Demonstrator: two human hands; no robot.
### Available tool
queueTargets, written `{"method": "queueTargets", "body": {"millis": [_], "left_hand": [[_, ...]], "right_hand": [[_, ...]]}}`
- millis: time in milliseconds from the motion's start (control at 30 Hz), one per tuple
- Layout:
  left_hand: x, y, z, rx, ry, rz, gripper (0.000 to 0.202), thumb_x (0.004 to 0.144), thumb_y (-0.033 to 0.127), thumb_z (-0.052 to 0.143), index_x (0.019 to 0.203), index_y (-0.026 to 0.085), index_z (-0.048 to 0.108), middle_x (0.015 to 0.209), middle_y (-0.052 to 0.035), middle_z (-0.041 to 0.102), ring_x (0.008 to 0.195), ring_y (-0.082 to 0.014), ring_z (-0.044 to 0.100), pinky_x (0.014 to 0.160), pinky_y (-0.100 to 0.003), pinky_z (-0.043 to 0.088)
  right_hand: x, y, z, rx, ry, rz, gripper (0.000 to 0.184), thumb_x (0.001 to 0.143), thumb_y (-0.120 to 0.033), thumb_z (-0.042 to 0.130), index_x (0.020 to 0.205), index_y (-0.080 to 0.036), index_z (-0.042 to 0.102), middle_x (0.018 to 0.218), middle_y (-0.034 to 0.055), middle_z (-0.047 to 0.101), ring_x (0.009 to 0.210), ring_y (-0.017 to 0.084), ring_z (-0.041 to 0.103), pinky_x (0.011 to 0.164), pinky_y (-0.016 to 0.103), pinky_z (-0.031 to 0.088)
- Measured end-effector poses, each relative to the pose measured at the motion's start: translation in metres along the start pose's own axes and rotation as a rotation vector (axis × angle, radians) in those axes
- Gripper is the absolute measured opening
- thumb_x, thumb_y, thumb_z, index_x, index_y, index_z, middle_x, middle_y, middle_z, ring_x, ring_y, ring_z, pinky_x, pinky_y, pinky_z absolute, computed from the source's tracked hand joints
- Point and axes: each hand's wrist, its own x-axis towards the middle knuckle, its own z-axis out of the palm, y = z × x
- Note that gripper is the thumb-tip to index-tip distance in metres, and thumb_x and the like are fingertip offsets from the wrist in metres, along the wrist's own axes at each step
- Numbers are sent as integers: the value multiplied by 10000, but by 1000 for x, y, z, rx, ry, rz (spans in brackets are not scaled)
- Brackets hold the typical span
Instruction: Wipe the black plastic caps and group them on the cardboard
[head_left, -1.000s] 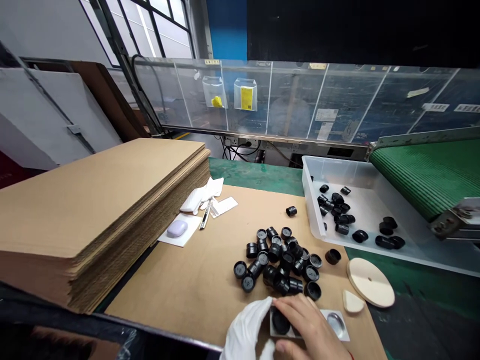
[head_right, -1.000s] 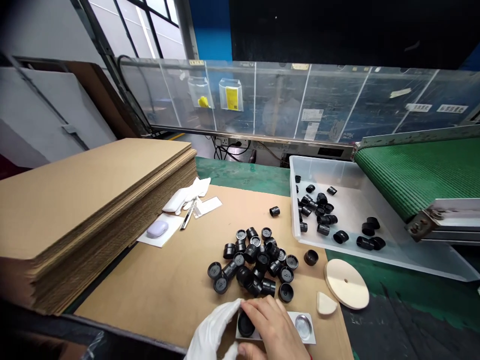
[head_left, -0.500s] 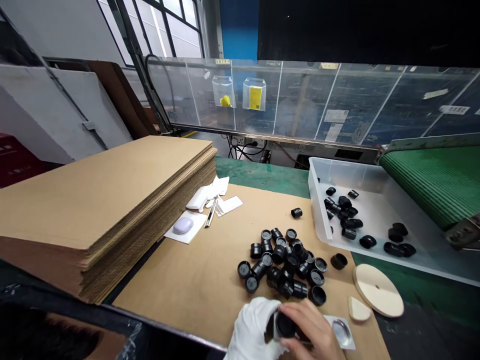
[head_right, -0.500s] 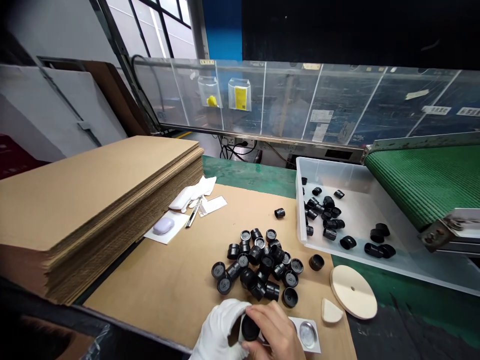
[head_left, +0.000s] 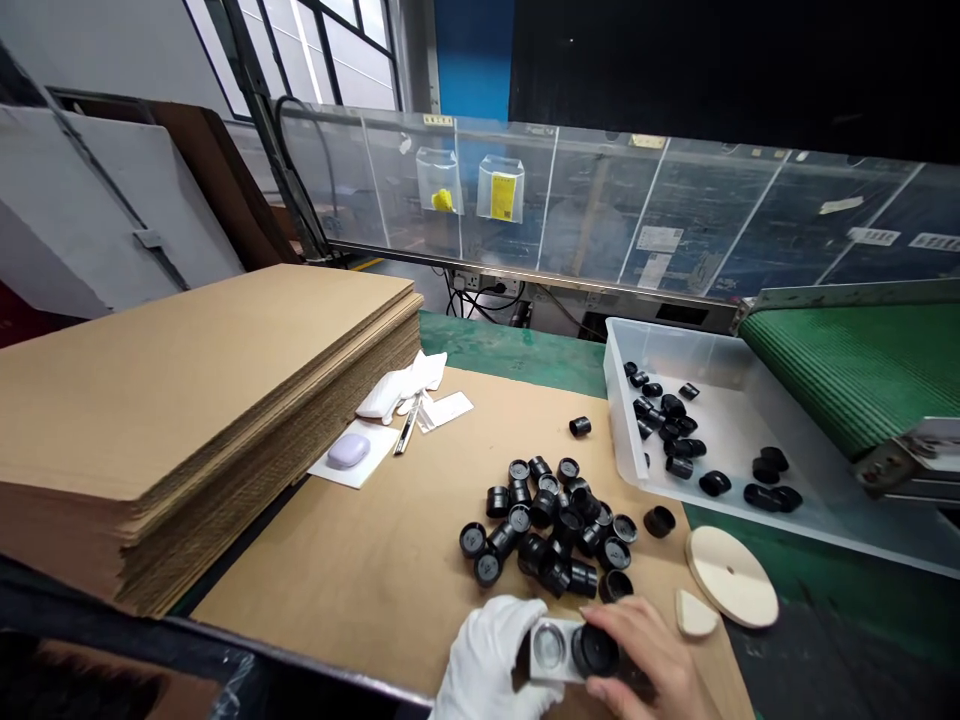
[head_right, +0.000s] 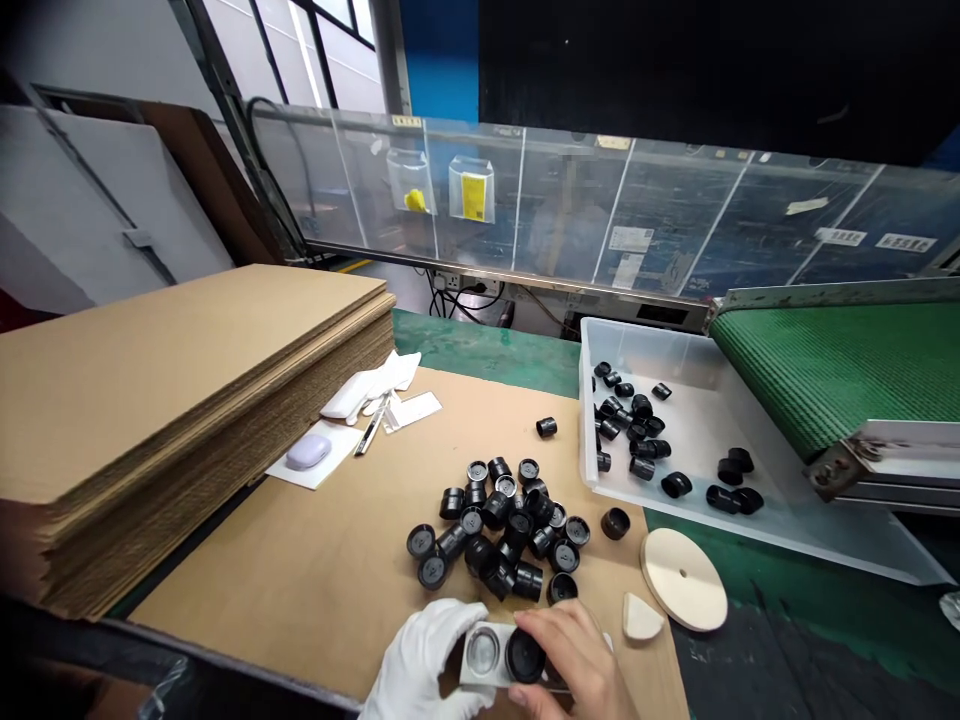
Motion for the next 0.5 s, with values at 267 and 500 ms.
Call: {"method": "queueTargets", "body": {"millis": [267,500], "left_hand": [[0,-2,2,100,44,80,619,561,484,748,1072,189,562,912,-79,702,808,-217,689,675,-315,601],[6,3,-4,96,33,96,674,505,433,782,1080,202,519,886,-52,697,766,-193,688,651,-289,599]], "right_hand": [[-10,3,9,-28,-15,4,280,910,-352,508,1140,-195,536,904,84,684,775,210,621,648,293,550],[-17,8,13,-81,-19,1,277,904,-352,515,1127,-188,532,903,90,681,756,222,618,632,312,532]]}}
